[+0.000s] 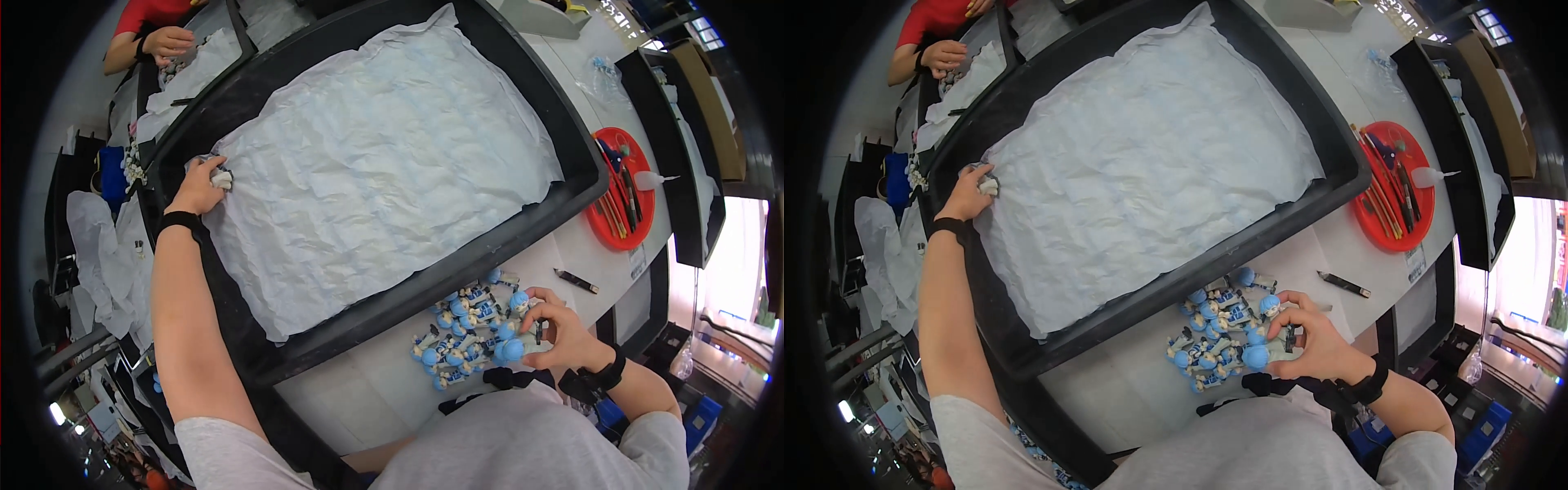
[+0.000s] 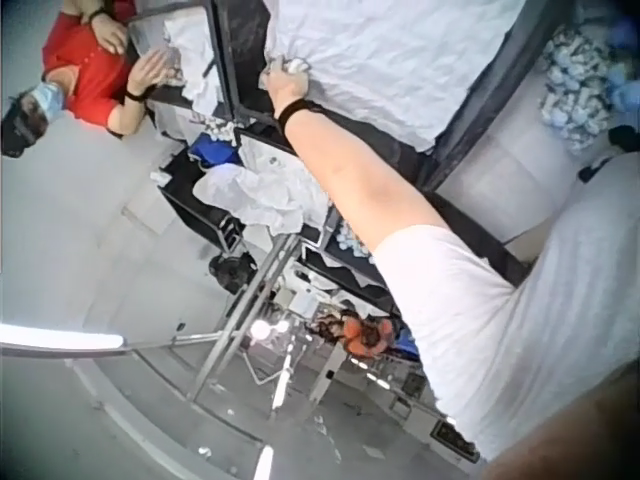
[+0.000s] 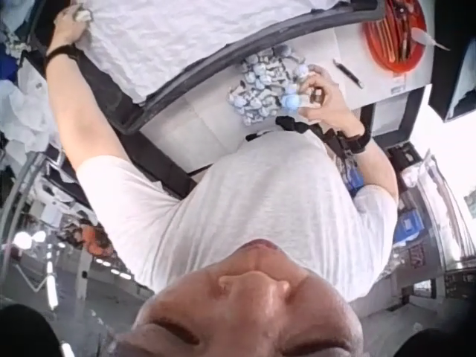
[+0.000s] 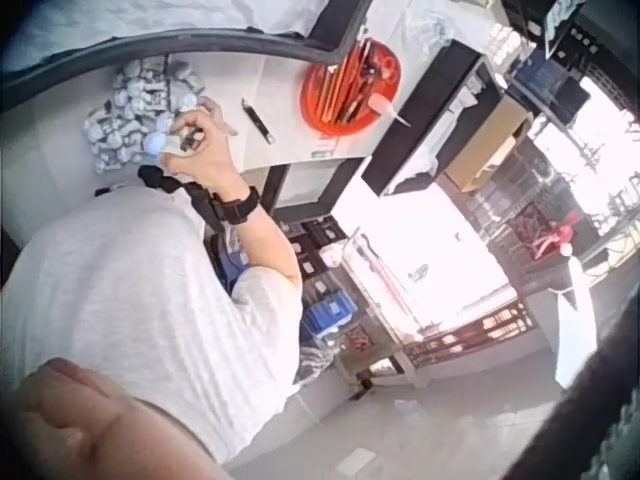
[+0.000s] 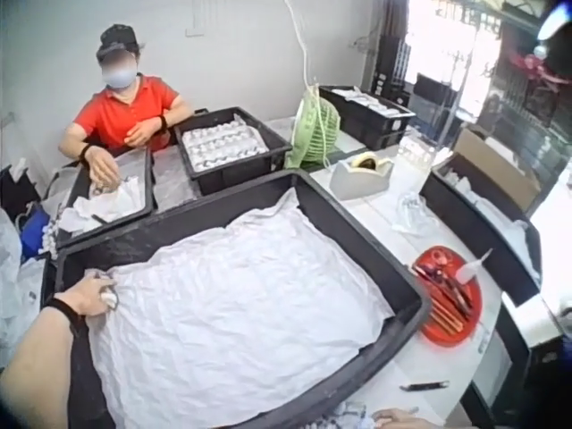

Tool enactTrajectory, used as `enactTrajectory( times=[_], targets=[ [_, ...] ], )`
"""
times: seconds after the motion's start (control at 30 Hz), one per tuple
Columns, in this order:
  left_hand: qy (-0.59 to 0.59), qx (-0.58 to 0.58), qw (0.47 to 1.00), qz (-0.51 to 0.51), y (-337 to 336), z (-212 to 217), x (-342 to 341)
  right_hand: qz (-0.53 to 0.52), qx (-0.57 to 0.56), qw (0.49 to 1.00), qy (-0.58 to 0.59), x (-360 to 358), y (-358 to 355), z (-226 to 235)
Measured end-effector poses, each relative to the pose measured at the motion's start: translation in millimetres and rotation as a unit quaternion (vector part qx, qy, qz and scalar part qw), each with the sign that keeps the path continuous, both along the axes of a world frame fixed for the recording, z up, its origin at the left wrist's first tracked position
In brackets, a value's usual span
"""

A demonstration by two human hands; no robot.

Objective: Assembling small toy figurines on a workbench and assisting a coworker with head-mounted camera wiring setup.

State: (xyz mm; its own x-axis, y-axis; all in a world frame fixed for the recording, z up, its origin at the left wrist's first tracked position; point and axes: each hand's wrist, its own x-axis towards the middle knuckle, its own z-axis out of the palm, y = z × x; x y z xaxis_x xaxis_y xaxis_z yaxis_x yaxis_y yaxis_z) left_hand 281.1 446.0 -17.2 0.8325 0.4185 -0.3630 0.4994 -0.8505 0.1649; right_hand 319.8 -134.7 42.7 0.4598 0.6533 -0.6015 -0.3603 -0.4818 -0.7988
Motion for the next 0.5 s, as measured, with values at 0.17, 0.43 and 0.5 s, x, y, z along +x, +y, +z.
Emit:
enactTrajectory(
  times=[0.17,0.43,0.5],
  targets=[
    [-0.067,0.018,0.997,0.024,-0.7,13.5,-4.2,0.099,0.022,0.981,-0.164,-19.6,-14.6,-19.5],
    [-0.362,-0.139,0.909,0.151,-108.7,139.3,-50.0,0.016,0.096,0.981,-0.169,-11.8,-39.2,-49.6],
    [-0.356,-0.205,0.902,0.130,-176.8,161.9,-72.0,0.087,0.092,0.946,-0.300,-9.3,-55.6,-60.7]
  ],
)
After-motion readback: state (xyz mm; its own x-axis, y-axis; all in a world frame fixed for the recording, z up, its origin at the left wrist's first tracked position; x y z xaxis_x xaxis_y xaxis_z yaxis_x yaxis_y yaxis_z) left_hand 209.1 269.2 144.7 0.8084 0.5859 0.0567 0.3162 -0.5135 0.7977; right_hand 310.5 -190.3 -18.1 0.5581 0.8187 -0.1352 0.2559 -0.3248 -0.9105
